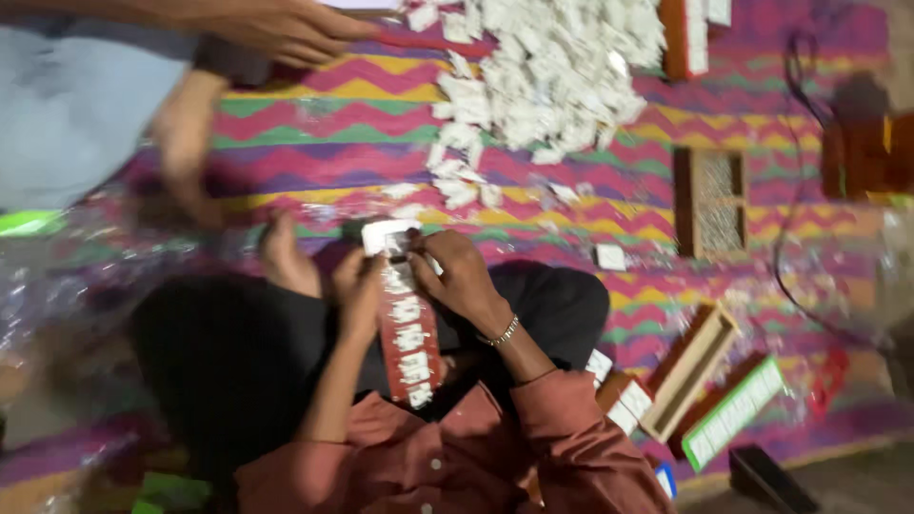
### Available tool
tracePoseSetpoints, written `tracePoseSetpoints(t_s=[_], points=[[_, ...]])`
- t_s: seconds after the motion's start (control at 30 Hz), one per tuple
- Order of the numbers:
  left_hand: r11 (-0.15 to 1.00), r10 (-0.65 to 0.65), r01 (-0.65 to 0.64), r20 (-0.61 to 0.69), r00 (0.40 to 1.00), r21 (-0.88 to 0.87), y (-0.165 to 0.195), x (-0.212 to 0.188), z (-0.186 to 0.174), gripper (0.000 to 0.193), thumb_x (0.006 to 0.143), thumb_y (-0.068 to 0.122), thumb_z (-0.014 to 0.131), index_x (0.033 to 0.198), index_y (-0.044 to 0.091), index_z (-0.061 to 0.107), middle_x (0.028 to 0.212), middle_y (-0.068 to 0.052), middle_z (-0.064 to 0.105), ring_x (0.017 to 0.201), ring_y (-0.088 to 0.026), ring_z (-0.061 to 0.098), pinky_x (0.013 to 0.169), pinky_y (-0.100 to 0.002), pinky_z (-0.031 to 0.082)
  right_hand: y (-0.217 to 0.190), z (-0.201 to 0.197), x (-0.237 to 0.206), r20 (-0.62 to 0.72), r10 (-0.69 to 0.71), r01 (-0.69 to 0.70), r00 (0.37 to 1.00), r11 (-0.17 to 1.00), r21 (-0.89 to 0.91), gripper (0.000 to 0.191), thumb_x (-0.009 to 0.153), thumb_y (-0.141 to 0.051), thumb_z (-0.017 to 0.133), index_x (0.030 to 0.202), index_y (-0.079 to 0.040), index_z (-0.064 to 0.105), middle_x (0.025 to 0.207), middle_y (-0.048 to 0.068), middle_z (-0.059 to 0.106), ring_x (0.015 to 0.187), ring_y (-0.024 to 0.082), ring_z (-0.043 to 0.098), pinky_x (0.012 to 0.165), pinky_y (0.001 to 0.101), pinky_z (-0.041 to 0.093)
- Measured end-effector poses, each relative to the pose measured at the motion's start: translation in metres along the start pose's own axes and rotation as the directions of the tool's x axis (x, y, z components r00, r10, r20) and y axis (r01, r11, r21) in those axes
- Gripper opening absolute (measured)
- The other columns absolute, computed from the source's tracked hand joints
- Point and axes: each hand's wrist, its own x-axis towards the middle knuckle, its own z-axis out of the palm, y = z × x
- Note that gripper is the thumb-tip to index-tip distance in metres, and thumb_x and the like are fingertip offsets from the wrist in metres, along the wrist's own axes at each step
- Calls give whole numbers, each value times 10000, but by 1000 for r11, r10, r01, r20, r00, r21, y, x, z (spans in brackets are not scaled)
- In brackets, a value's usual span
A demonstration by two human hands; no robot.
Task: The person sits cross-legged on a floor mat and assembles white plastic switch and socket modules onto a red mounting strip, pressing each module into place by hand and taking small metal parts from a wooden compartment box. A second person nearby sorts through a pile of white plastic components.
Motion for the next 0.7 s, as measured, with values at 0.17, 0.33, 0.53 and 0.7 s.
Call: tracePoseSetpoints(t_s=[0.17, 0.33, 0.53, 0.7], points=[[999, -18, 18, 5, 1000, -50, 14, 0, 17, 149, 986, 96, 670, 1096, 0, 697, 953, -2, 709, 834, -67, 619, 753, -224, 486, 27, -73, -31, -117, 125, -138, 985, 984, -116, 111, 923, -130, 739, 955, -24, 727, 861, 156, 704, 781, 336, 670, 718, 434, 520], [996, -62, 61, -17, 998, -57, 4, 3, 28, 176, 988, 115, 648, 1129, 17, 686, 988, -17, 717, 860, -74, 643, 774, -233, 506, 111, -155, -81, -364, 333, -408, 870, 901, -149, 130, 966, -111, 742, 1027, 3, 738, 943, 162, 747, 813, 271, 717, 675, 357, 550], [997, -4, 4, 2, 1000, 71, -9, 7, 35, 179, 993, 157, 643, 1064, -5, 677, 931, 4, 686, 817, -51, 602, 722, -223, 496, 255, -220, -138, -515, 404, -591, 756, 759, -273, 160, 930, -111, 766, 1027, 16, 763, 885, 171, 755, 790, 251, 757, 728, 366, 580], [984, -103, 120, -128, 986, 129, -12, 12, 45, 184, 963, 192, 667, 1050, 31, 683, 834, 41, 612, 689, -41, 499, 585, -226, 396, 329, -234, -151, -496, 543, -709, 678, 662, -244, 211, 887, -89, 734, 1071, 4, 778, 886, 187, 756, 791, 276, 751, 738, 393, 578]])
